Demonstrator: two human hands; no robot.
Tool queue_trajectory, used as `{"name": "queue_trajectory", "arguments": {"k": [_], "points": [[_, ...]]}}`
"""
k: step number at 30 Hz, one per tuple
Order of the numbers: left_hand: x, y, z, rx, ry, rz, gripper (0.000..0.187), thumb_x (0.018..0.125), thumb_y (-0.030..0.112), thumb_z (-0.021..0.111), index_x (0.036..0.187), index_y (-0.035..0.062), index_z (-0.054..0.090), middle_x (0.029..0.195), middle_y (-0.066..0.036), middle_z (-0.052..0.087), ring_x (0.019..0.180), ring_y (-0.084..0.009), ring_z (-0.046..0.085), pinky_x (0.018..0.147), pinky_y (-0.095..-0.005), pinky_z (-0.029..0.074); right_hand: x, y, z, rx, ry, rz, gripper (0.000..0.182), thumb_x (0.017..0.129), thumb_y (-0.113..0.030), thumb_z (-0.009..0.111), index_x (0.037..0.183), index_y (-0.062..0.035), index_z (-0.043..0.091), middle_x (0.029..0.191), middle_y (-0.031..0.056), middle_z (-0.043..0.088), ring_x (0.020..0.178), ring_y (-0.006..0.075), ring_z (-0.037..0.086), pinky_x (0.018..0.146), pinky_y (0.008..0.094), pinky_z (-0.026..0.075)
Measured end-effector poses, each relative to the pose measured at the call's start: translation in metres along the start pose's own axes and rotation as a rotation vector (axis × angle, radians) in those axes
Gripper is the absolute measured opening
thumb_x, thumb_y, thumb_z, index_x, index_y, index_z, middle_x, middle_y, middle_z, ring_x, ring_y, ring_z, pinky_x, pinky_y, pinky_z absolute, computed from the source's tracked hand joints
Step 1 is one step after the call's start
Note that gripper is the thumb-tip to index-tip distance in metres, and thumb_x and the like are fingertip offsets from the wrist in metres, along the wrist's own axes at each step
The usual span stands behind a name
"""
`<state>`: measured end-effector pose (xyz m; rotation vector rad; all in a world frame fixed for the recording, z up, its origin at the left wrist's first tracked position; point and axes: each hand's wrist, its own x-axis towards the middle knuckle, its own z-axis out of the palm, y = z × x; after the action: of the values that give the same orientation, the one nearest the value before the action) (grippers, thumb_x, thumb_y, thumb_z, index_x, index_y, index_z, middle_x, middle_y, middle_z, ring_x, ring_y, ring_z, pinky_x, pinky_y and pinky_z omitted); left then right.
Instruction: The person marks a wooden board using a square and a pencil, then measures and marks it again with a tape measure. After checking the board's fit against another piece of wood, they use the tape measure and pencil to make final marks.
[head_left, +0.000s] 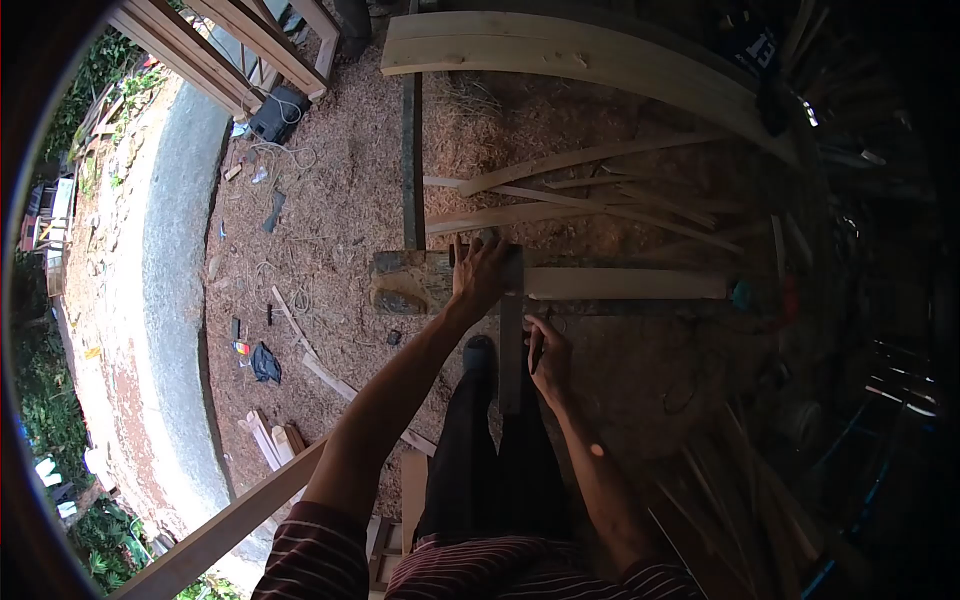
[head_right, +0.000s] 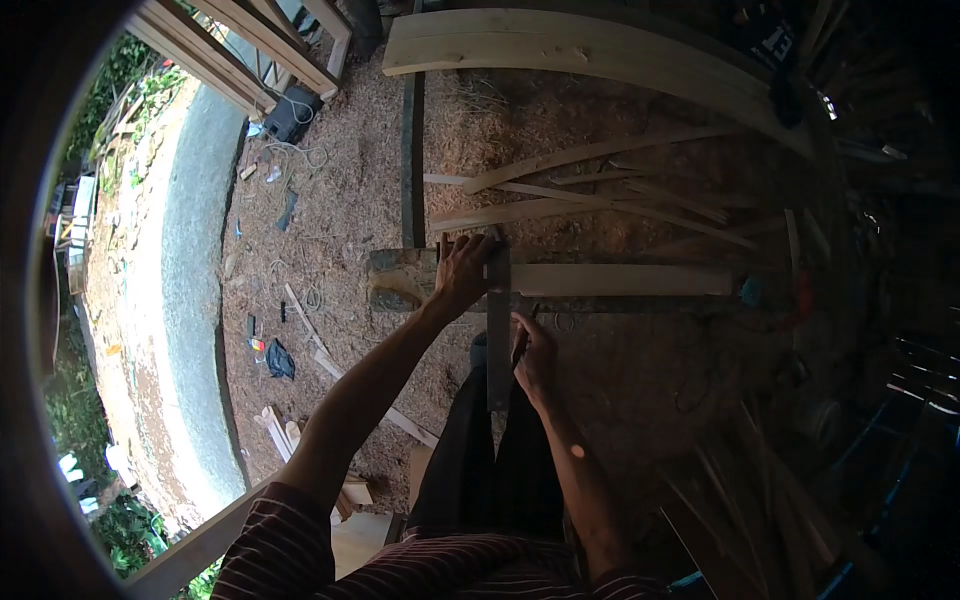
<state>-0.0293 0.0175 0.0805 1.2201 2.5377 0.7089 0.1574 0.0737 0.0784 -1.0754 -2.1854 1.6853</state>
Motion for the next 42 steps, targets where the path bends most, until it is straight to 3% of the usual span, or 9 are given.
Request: {"name": "queue_trajectory", "arguments": {"k": [7,8,14,17,19,22,29,32,42], "points": [[-0.007,-0.038,0.001,-0.100,-0.086,-0.105,0.072,0.054,0.032,0.087,0.113,0.0098,0.051,0.106,-0.018,0.049,0.107,-0.0383,0.047,0.096,-0.0548,0.033,-0.028,0.004,0.015,-0.255,-0.094,0.050,0.047,0.088,-0.027,0.063,0.123,0.0006,0.049,0.103,0.0203,0.061,0.096,0.0318,0.061,0.080,0.0411,0.049],[-0.016,-0.049,-0.001,-0.164,-0.056,-0.103,0.075,0.053,0.033,0.088,0.115,0.0113,0.050,0.103,-0.017,0.049,0.101,-0.0378,0.048,0.087,-0.0538,0.037,-0.027,0.012,0.019,-0.294,-0.114,0.025,0.048,0.086,-0.026,0.065,0.123,0.0010,0.049,0.105,0.0207,0.061,0.098,0.0328,0.060,0.081,0.0418,0.048],[-0.065,-0.127,-0.023,-0.175,-0.195,-0.357,0.080,0.056,0.036,0.087,0.123,0.0147,0.048,0.103,-0.018,0.049,0.105,-0.0373,0.047,0.091,-0.0539,0.035,-0.029,0.013,0.068,-0.399,-0.225,-0.161,0.052,0.080,-0.012,0.071,0.124,0.0012,0.046,0.111,0.0200,0.055,0.106,0.0324,0.055,0.089,0.0406,0.046],[-0.078,-0.170,-0.020,-0.010,-0.228,-0.113,0.098,0.057,0.038,0.087,0.135,0.0076,0.036,0.120,-0.016,0.053,0.106,-0.0338,0.047,0.093,-0.0438,0.037,-0.026,-0.001,0.093,-0.379,-0.273,-0.155,0.056,0.081,-0.012,0.069,0.128,0.0014,0.041,0.117,0.0200,0.050,0.109,0.0336,0.051,0.092,0.0408,0.044],[-0.080,-0.197,-0.014,0.054,-0.266,-0.013,0.091,0.070,0.027,0.080,0.141,0.0084,0.027,0.126,-0.020,0.049,0.106,-0.0359,0.048,0.096,-0.0447,0.036,-0.016,0.000,0.103,-0.539,-0.281,-0.190,0.055,0.082,-0.011,0.065,0.128,0.0031,0.040,0.116,0.0203,0.050,0.107,0.0338,0.050,0.091,0.0413,0.045],[-0.080,-0.202,-0.013,-0.183,-0.238,-0.183,0.060,0.086,0.005,0.057,0.141,0.0073,0.031,0.113,-0.023,0.050,0.095,-0.0369,0.053,0.088,-0.0431,0.042,-0.002,0.019,0.115,-0.567,-0.289,-0.214,0.055,0.083,-0.011,0.061,0.130,0.0051,0.037,0.115,0.0205,0.050,0.105,0.0334,0.050,0.090,0.0422,0.046],[-0.096,-0.189,-0.004,-0.316,0.076,-0.131,0.045,0.089,0.006,0.051,0.133,0.0057,0.043,0.108,-0.020,0.050,0.095,-0.0366,0.051,0.081,-0.0431,0.045,0.020,0.038,0.115,-0.629,-0.222,-0.237,0.055,0.082,-0.012,0.061,0.132,-0.0022,0.040,0.123,0.0196,0.048,0.116,0.0335,0.049,0.087,0.0429,0.047],[-0.092,-0.173,-0.009,0.041,0.083,-0.096,0.043,0.087,0.005,0.051,0.130,0.0054,0.045,0.109,-0.019,0.049,0.100,-0.0381,0.049,0.082,-0.0456,0.046,0.020,0.032,0.101,-0.771,-0.240,-0.283,0.056,0.081,-0.013,0.064,0.131,-0.0044,0.040,0.124,0.0191,0.047,0.110,0.0321,0.052,0.083,0.0411,0.048],[-0.081,-0.152,-0.007,0.034,0.063,-0.254,0.048,0.075,-0.001,0.057,0.122,0.0057,0.048,0.112,-0.020,0.048,0.104,-0.0398,0.047,0.085,-0.0490,0.044,-0.005,-0.006,0.015,-0.596,-0.188,-0.459,0.010,0.091,-0.014,0.055,0.094,-0.0047,0.057,0.078,0.0129,0.061,0.078,0.0287,0.060,0.067,0.0403,0.048]]}}
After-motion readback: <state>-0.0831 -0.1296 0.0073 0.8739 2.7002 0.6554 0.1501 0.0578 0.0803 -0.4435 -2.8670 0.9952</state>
